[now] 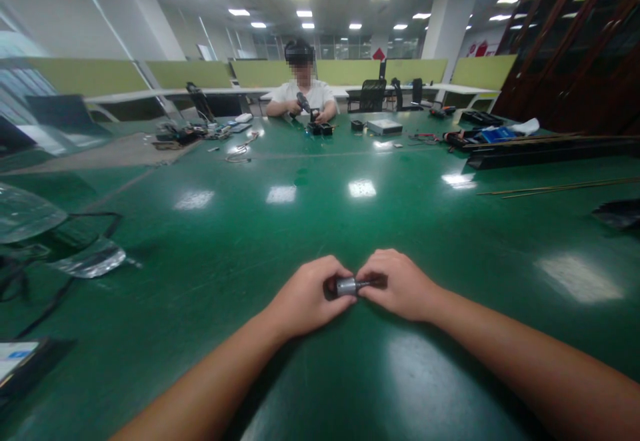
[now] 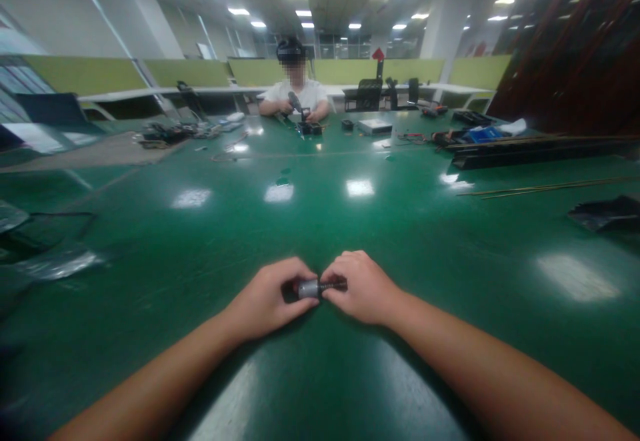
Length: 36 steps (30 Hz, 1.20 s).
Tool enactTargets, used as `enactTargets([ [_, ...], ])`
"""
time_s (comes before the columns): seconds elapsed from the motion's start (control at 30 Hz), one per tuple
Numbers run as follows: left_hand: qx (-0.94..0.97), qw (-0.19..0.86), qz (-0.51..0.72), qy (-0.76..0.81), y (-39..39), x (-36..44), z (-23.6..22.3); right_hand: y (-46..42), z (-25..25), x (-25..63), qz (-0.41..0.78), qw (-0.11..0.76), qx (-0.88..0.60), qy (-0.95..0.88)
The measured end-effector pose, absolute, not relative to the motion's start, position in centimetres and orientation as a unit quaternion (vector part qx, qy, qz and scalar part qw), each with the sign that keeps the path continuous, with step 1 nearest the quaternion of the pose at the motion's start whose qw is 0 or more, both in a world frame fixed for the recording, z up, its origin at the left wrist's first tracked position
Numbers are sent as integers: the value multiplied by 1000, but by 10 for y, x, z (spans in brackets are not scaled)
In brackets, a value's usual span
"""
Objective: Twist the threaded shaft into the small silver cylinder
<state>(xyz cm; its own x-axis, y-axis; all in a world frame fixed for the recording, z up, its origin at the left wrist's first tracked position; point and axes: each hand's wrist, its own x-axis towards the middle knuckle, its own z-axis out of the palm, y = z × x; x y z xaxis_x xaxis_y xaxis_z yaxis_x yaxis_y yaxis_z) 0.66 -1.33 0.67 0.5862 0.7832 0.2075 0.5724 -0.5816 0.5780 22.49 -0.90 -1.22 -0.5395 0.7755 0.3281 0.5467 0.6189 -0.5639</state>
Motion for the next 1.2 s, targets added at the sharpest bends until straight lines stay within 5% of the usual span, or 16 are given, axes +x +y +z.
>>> enactTargets([
  [1.2,852,239,224,408,-12,6,5,-8,-8,235,216,268,-382,-858],
])
